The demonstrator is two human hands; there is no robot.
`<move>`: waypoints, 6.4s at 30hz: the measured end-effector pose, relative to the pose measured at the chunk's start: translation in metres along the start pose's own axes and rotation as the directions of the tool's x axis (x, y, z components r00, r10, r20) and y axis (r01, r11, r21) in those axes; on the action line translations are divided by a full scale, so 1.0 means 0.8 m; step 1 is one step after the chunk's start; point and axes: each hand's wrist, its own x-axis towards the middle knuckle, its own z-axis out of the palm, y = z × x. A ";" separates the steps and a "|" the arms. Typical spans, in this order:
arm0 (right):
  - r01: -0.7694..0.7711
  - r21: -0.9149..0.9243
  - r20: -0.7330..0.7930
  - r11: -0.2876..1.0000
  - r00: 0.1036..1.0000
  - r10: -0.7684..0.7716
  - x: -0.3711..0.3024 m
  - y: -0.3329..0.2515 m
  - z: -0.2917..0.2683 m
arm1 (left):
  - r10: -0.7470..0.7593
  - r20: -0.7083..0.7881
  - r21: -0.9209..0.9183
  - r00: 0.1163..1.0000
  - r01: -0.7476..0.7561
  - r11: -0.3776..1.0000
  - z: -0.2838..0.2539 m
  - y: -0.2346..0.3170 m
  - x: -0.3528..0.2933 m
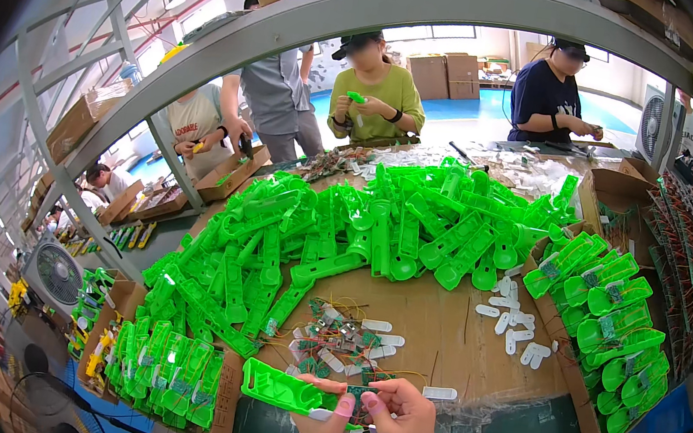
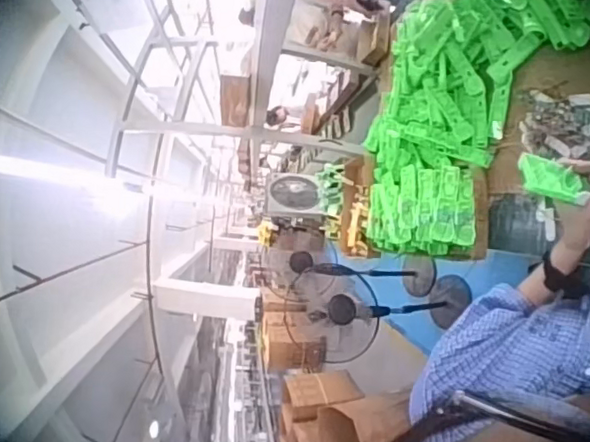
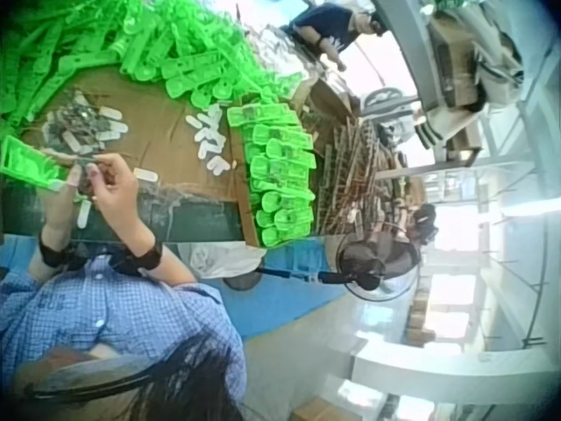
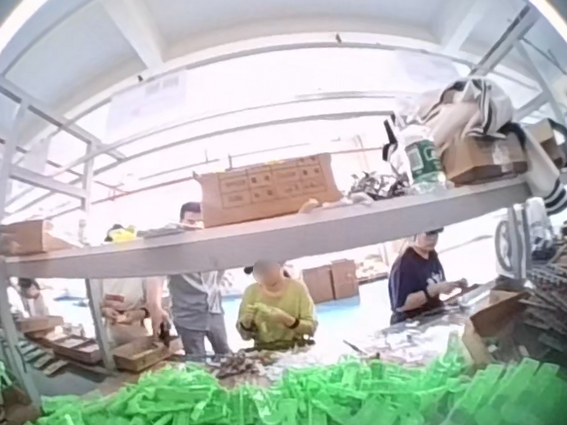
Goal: Assembling electronic components into green plastic housings at a factory workstation.
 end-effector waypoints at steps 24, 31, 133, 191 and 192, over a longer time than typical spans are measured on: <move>-0.018 -0.053 0.141 0.998 0.990 0.025 0.002 0.005 -0.021 | -0.304 0.270 -0.436 0.914 0.398 0.807 -0.018 -0.018 0.007; 0.065 0.008 0.130 0.998 0.989 -0.065 0.007 0.011 -0.031 | -0.274 0.262 -0.608 0.925 0.379 0.697 -0.016 -0.020 0.020; -0.289 0.414 0.437 0.863 0.895 0.090 0.010 0.008 -0.017 | 0.034 0.029 -0.273 0.999 -0.025 0.962 -0.006 -0.002 -0.006; 0.051 0.115 0.190 0.992 0.979 -0.072 0.016 0.008 -0.006 | -0.213 0.243 -0.296 0.946 0.281 0.913 0.016 -0.001 0.002; 0.020 0.111 0.188 0.994 0.981 -0.041 0.016 0.003 -0.003 | -0.169 0.218 -0.270 0.961 0.226 0.936 0.014 0.001 0.003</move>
